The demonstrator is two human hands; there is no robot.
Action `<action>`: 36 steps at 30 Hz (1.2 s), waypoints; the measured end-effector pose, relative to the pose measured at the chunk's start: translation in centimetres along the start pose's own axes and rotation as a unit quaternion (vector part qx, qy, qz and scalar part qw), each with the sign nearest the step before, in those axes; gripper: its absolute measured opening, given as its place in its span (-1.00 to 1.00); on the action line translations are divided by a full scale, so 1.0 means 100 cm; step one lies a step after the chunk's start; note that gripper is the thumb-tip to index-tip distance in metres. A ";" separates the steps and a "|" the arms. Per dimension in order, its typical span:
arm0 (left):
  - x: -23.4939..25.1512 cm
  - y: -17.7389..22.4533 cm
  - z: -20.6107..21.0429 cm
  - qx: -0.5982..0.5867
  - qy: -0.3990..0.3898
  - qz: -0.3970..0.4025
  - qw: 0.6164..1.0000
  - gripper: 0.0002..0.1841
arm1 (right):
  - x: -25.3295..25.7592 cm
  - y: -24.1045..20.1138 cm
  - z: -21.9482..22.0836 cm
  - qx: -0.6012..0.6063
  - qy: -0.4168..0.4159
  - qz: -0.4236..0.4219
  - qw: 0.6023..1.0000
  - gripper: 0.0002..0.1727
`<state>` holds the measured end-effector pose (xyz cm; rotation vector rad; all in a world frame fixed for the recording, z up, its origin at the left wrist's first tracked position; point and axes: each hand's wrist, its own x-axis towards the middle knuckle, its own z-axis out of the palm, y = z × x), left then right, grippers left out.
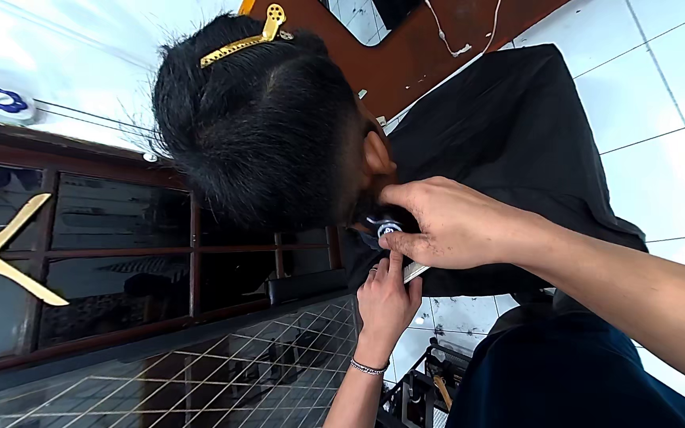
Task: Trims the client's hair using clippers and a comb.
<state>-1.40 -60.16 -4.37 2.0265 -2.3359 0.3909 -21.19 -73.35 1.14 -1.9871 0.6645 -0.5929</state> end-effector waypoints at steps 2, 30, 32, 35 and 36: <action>0.000 0.000 0.000 0.002 0.003 0.002 1.000 -0.54 | -0.001 0.001 0.001 -0.022 -0.024 0.019 0.999 -0.69; 0.000 0.000 0.000 -0.002 -0.003 -0.001 1.000 -0.45 | 0.009 0.009 -0.002 0.081 -0.056 0.054 0.994 -0.65; 0.000 0.000 0.001 -0.002 -0.003 -0.002 1.000 -0.46 | 0.007 0.007 -0.004 0.088 -0.050 0.045 0.994 -0.67; 0.000 0.000 0.001 -0.002 -0.004 -0.003 1.000 -0.45 | 0.006 0.003 -0.005 0.065 -0.027 0.026 0.997 -0.70; 0.000 0.000 0.002 -0.001 -0.003 -0.002 1.000 -0.44 | 0.005 0.002 -0.006 0.047 -0.020 0.024 0.998 -0.71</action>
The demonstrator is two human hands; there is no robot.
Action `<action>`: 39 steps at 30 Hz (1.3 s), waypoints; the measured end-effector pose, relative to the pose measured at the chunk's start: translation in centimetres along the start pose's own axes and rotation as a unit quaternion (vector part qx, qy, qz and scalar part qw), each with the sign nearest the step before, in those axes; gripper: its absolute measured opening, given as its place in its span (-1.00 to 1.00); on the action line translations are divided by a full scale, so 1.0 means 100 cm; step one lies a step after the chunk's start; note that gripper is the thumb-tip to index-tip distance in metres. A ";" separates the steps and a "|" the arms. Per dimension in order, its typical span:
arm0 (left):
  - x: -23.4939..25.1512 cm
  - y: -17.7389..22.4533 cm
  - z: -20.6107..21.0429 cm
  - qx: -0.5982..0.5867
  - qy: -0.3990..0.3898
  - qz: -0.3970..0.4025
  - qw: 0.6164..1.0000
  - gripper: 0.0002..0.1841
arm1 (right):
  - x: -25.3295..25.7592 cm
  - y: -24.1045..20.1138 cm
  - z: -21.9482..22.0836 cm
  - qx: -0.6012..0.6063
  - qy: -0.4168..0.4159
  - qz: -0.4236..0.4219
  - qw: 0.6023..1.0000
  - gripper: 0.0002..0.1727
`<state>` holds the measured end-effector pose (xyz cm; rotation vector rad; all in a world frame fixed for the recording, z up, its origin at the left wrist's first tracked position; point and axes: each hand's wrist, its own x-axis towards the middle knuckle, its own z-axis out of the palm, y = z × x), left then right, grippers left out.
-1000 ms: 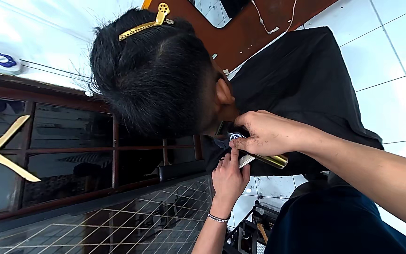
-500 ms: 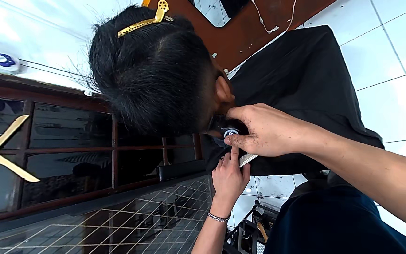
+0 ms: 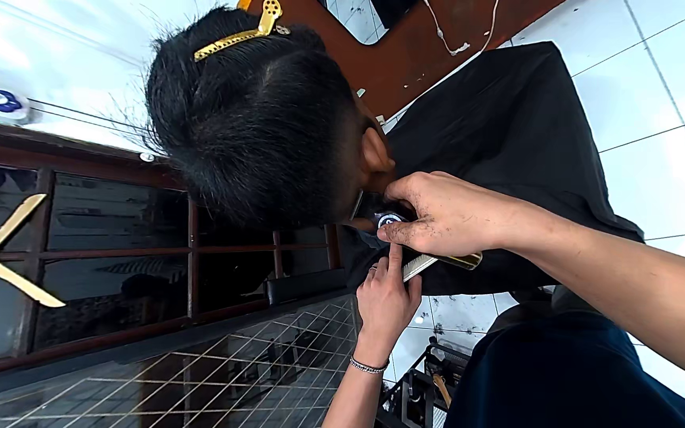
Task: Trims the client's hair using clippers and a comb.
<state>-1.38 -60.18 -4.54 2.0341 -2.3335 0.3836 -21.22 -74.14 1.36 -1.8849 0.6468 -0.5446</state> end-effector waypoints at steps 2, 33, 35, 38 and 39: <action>0.000 0.000 0.000 0.000 0.001 0.000 1.000 -0.46 | -0.002 -0.003 0.002 -0.032 0.019 0.000 0.999 -0.70; -0.001 -0.006 0.004 -0.007 0.021 0.023 0.999 -0.68 | -0.005 -0.010 0.031 0.049 0.030 0.064 0.996 -0.66; -0.001 -0.006 0.005 -0.005 0.023 0.022 0.999 -0.69 | -0.006 -0.013 0.033 0.047 0.049 0.054 0.996 -0.67; -0.001 -0.005 0.006 -0.004 0.029 0.022 0.999 -0.70 | -0.011 -0.015 0.046 0.018 0.111 0.015 0.994 -0.71; -0.001 -0.005 0.006 -0.005 0.033 0.024 0.999 -0.70 | -0.012 -0.014 0.048 0.006 0.113 0.010 0.994 -0.70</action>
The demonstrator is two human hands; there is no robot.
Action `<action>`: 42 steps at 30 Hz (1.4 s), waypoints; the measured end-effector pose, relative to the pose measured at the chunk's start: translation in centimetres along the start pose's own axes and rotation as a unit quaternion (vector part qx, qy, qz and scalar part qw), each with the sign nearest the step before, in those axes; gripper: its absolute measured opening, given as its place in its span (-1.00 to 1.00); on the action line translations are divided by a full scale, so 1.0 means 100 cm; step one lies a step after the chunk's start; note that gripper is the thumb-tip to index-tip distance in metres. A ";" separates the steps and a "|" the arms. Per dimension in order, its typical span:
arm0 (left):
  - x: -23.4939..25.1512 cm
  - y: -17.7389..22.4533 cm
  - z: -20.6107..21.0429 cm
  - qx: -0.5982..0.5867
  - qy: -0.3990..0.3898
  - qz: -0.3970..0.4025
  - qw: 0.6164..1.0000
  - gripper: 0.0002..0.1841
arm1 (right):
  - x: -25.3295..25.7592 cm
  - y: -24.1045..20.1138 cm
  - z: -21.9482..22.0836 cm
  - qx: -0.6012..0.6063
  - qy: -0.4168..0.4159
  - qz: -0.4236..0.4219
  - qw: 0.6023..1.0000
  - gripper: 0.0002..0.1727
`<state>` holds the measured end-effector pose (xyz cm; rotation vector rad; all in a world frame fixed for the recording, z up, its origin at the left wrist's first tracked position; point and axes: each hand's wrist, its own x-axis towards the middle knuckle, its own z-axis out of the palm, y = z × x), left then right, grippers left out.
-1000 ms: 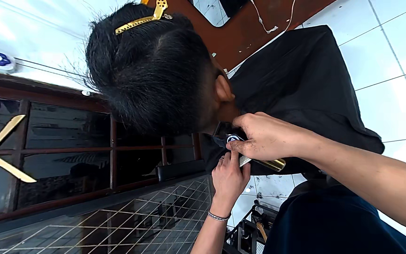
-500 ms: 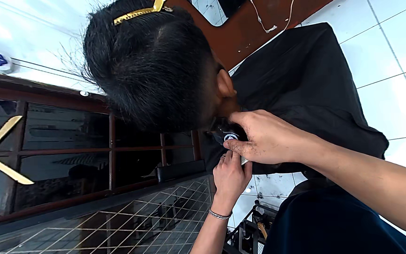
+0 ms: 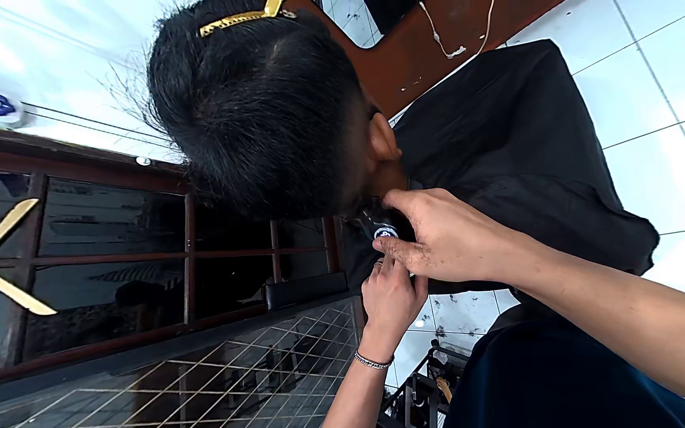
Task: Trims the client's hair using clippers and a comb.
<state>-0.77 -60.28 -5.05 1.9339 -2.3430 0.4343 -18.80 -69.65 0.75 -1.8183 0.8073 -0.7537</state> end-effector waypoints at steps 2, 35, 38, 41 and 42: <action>0.000 -0.001 0.000 -0.002 -0.003 0.001 1.000 -0.70 | 0.004 0.004 -0.003 -0.005 -0.048 0.023 0.999 -0.68; 0.000 0.000 -0.001 0.000 -0.015 -0.002 1.000 -0.66 | 0.009 0.006 -0.014 -0.001 -0.069 0.030 0.997 -0.66; 0.000 0.001 -0.001 0.008 -0.011 -0.001 1.000 -0.68 | 0.006 0.002 -0.015 0.012 -0.054 0.015 0.998 -0.69; 0.000 0.001 -0.001 0.011 -0.004 -0.002 1.000 -0.67 | 0.000 -0.002 -0.009 -0.016 -0.002 -0.024 1.000 -0.70; 0.000 0.002 -0.001 0.009 -0.007 -0.002 1.000 -0.66 | 0.001 -0.001 -0.011 -0.029 -0.019 -0.020 0.999 -0.69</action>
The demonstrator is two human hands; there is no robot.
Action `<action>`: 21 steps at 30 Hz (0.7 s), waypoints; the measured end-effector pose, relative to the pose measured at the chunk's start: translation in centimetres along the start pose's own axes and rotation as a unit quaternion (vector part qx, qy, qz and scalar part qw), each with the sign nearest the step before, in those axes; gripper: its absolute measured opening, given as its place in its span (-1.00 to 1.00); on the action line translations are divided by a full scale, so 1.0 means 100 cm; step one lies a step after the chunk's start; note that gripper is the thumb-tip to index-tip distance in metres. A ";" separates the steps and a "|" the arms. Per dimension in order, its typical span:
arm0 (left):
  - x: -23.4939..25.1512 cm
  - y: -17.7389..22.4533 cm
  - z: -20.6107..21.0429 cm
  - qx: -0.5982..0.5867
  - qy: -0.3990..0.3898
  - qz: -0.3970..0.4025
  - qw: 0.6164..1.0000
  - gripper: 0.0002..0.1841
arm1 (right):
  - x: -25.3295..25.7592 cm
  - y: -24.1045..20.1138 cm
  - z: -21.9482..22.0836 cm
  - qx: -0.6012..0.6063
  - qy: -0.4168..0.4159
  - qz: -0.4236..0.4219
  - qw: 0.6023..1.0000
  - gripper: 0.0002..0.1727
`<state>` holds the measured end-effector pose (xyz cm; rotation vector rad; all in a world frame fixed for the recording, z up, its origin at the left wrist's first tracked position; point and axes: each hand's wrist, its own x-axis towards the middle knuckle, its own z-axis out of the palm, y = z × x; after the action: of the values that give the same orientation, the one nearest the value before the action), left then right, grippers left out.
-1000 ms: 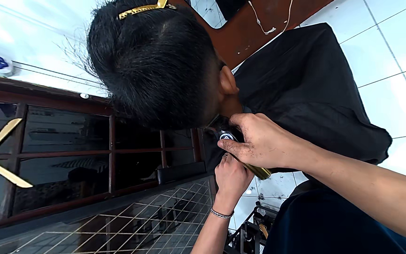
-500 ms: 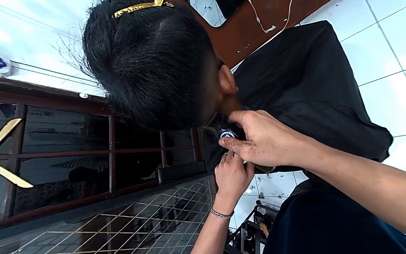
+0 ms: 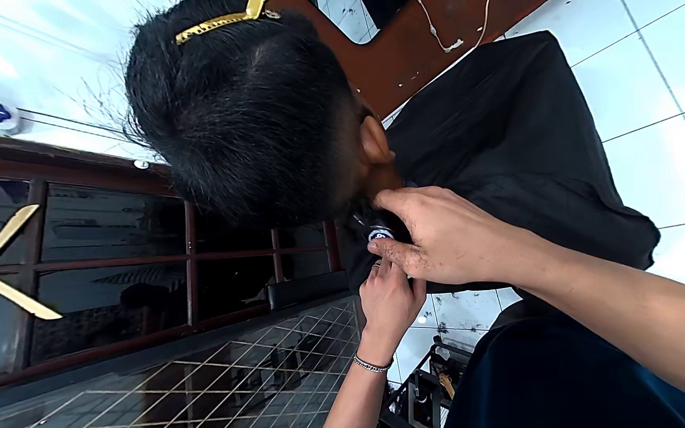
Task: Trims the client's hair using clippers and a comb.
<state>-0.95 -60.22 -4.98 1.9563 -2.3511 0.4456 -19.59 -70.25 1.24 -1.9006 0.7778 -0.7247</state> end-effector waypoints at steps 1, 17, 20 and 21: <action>0.000 0.000 -0.001 0.000 -0.006 -0.001 1.000 -0.66 | 0.003 0.003 -0.004 -0.002 -0.034 0.014 0.999 -0.69; 0.001 0.006 -0.006 -0.001 -0.028 -0.020 0.999 -0.52 | 0.015 0.014 -0.031 0.035 -0.085 0.008 0.996 -0.68; 0.001 0.007 -0.007 0.001 -0.028 -0.023 0.999 -0.51 | 0.016 0.011 -0.034 0.033 -0.085 0.001 0.996 -0.69; 0.000 0.007 -0.007 0.002 -0.028 -0.023 0.999 -0.52 | 0.016 0.011 -0.034 0.036 -0.080 -0.002 0.996 -0.70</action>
<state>-1.75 -59.98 -4.47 2.0473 -2.3329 0.3985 -21.39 -73.69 1.89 -1.8692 0.6393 -0.5879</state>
